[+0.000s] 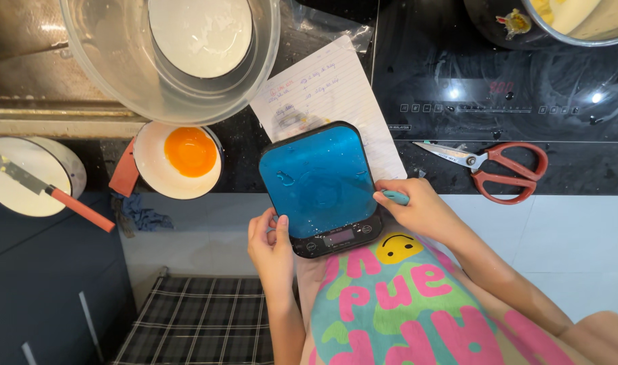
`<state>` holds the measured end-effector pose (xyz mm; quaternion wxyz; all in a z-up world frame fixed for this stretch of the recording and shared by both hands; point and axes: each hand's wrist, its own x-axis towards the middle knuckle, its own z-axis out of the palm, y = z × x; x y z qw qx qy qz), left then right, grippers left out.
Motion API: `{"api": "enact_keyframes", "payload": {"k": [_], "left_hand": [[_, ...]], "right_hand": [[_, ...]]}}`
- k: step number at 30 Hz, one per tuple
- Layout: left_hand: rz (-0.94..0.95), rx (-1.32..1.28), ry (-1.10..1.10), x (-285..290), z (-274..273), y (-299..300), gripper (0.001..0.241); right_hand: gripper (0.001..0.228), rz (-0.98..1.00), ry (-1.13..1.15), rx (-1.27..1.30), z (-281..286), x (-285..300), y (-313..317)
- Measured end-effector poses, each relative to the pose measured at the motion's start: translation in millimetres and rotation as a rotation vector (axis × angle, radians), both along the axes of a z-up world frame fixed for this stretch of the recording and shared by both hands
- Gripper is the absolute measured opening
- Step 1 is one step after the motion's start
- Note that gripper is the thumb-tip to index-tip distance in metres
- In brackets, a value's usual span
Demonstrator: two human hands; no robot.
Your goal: The person cuts butter with a knife, weighs it on a scale in a bowl, and then adds the butter and other ingredients into a pot on a stovetop using a spatula and a spoon.
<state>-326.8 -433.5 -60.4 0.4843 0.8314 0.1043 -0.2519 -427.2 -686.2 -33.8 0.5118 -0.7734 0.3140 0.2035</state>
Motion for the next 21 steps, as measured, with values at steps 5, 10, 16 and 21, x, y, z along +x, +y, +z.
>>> {"api": "enact_keyframes", "payload": {"k": [5, 10, 16, 21], "left_hand": [[0.028, -0.022, -0.005, -7, 7, 2, 0.023], [0.055, -0.012, 0.015, -15, 10, 4, 0.024], [0.058, -0.042, 0.020, -20, 10, 7, 0.025], [0.074, -0.039, 0.042, -20, 8, 10, 0.025]], "right_hand": [[0.023, 0.039, 0.017, 0.038, 3, -2, 2], [0.021, 0.089, 0.060, 0.005, 4, -5, 2], [0.021, 0.131, 0.078, 0.004, 4, -7, 0], [0.020, 0.174, 0.027, 0.009, 3, -4, 0]]}}
